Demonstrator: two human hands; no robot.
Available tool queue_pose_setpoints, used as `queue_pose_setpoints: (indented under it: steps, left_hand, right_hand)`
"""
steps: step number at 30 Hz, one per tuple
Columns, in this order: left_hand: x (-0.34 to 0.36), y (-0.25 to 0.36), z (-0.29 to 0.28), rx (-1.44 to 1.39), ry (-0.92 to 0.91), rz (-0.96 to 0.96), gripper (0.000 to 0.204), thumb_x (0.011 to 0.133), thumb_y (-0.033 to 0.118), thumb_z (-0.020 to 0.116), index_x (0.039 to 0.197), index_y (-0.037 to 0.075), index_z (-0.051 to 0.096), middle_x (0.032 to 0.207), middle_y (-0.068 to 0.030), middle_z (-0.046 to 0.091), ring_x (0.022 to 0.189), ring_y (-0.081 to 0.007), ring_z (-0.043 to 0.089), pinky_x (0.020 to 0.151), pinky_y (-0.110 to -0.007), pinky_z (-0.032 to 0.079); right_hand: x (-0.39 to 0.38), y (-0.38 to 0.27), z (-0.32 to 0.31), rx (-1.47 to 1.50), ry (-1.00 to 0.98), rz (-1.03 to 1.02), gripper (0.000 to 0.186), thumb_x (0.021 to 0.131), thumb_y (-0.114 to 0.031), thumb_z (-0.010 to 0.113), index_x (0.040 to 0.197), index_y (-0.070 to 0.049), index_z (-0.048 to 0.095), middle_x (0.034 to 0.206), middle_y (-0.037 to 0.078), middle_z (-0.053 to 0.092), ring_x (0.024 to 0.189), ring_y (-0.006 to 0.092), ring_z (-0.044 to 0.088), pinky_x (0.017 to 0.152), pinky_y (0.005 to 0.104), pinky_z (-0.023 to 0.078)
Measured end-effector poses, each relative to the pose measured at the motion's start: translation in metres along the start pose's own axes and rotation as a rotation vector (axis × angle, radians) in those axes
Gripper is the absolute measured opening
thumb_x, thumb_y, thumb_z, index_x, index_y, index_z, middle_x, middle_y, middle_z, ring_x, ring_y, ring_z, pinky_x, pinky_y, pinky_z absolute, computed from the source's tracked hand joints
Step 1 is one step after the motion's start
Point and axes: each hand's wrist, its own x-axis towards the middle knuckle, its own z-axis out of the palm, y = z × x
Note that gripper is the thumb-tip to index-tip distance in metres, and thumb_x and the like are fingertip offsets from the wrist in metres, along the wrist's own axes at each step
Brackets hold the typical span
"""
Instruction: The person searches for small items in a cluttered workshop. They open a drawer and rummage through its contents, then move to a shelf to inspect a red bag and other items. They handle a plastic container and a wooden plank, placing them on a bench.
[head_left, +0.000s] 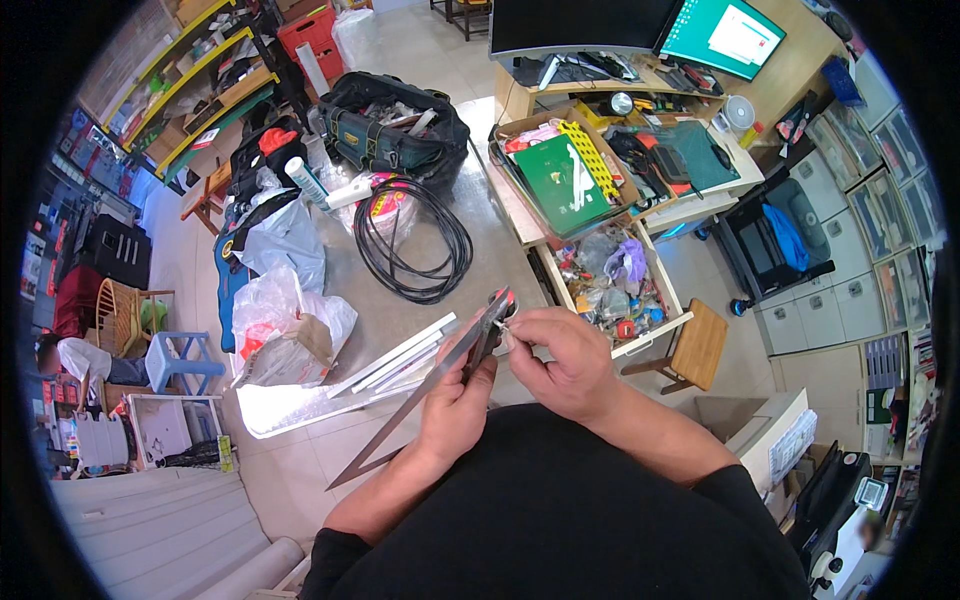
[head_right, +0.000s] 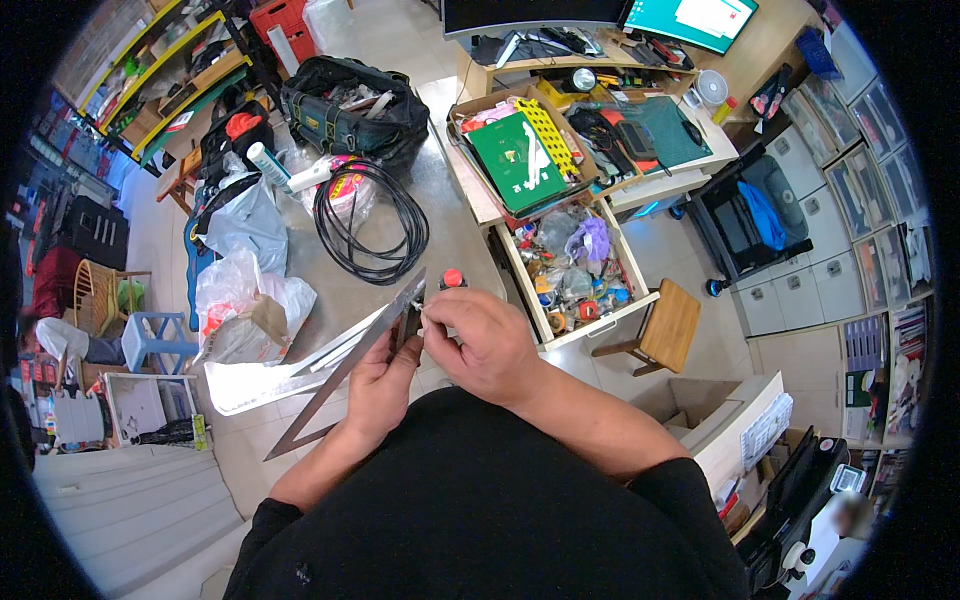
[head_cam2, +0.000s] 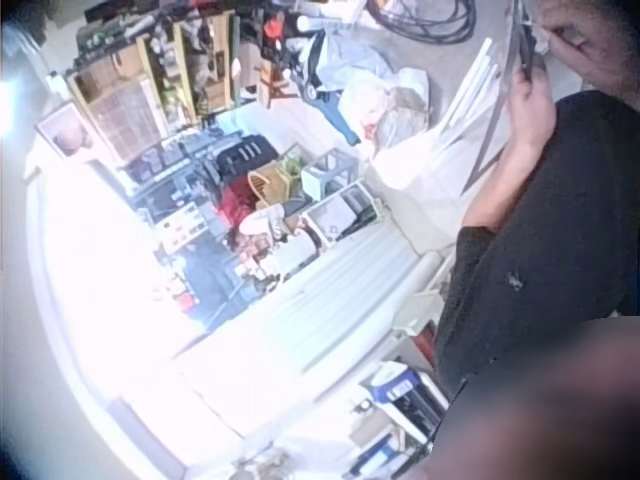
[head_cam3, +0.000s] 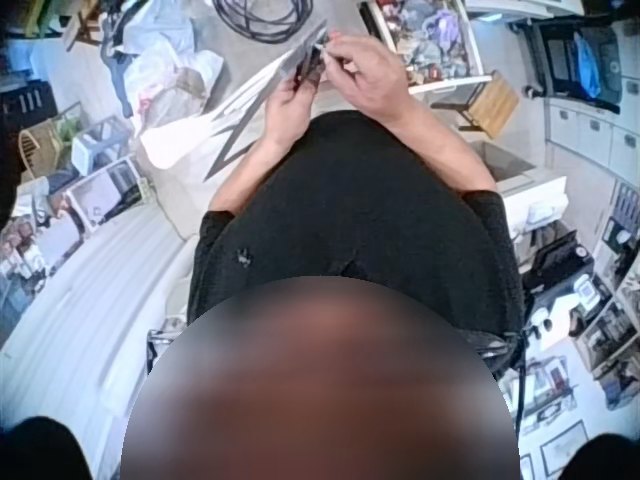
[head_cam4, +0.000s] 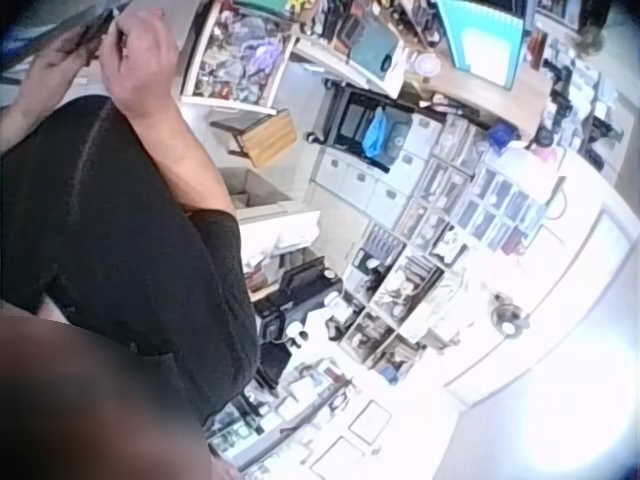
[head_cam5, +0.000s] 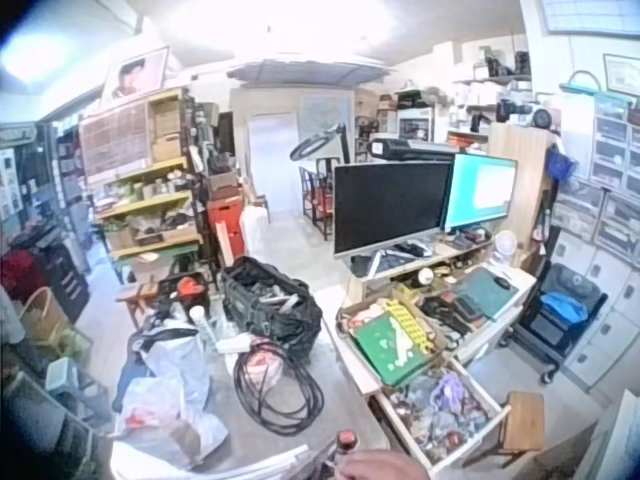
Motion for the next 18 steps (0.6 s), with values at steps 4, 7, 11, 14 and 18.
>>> queue_pose_setpoints:
  steps: [4, 7, 11, 14, 18]
  left_hand:
    - [-0.0023, -0.0021, 0.0015, -0.026, -0.013, 0.007, 0.040, 0.102, 0.000, 0.049, 0.142, 0.001, 0.047, 0.131, -0.0054, 0.056, 0.114, -0.0109, 0.052, 0.096, -0.026, 0.043]
    - [-0.0030, -0.0014, 0.0026, -0.040, -0.014, -0.003, 0.040, 0.103, 0.000, 0.049, 0.142, 0.001, 0.047, 0.132, -0.0059, 0.056, 0.116, -0.0110, 0.052, 0.097, -0.026, 0.043]
    - [-0.0033, -0.0008, 0.0030, -0.002, -0.018, 0.021, 0.041, 0.103, 0.000, 0.048, 0.143, 0.000, 0.046, 0.133, -0.0071, 0.056, 0.117, -0.0121, 0.052, 0.099, -0.026, 0.043]
    - [-0.0035, -0.0022, 0.0035, 0.025, -0.024, 0.042, 0.041, 0.102, -0.001, 0.049, 0.144, -0.001, 0.045, 0.133, -0.0081, 0.056, 0.118, -0.0133, 0.052, 0.101, -0.027, 0.042]
    - [-0.0031, -0.0051, 0.0052, -0.015, 0.001, 0.031, 0.054, 0.095, -0.006, 0.055, 0.147, 0.005, 0.046, 0.125, -0.0105, 0.057, 0.115, -0.0213, 0.055, 0.100, -0.032, 0.043]
  right_hand:
    - [-0.0031, 0.0010, 0.0006, 0.008, 0.007, 0.000, 0.027, 0.076, 0.001, 0.077, 0.098, -0.002, 0.063, 0.093, 0.013, 0.069, 0.078, 0.0281, 0.069, 0.066, 0.0347, 0.057]
    - [-0.0043, 0.0020, 0.0010, -0.001, 0.016, -0.014, 0.026, 0.076, 0.001, 0.077, 0.098, -0.002, 0.063, 0.093, 0.014, 0.069, 0.078, 0.0280, 0.069, 0.066, 0.0345, 0.057]
    - [-0.0062, 0.0017, 0.0006, 0.010, 0.024, -0.003, 0.024, 0.076, 0.001, 0.077, 0.096, -0.001, 0.063, 0.092, 0.014, 0.068, 0.079, 0.0284, 0.069, 0.067, 0.0351, 0.057]
    - [-0.0080, 0.0016, -0.0002, 0.025, 0.019, 0.007, 0.023, 0.077, 0.001, 0.076, 0.096, -0.001, 0.062, 0.092, 0.015, 0.068, 0.079, 0.0287, 0.069, 0.067, 0.0355, 0.057]
    - [-0.0104, 0.0011, -0.0007, 0.033, 0.027, 0.021, 0.022, 0.077, 0.001, 0.075, 0.095, -0.001, 0.063, 0.092, 0.015, 0.068, 0.079, 0.0292, 0.069, 0.068, 0.0358, 0.057]
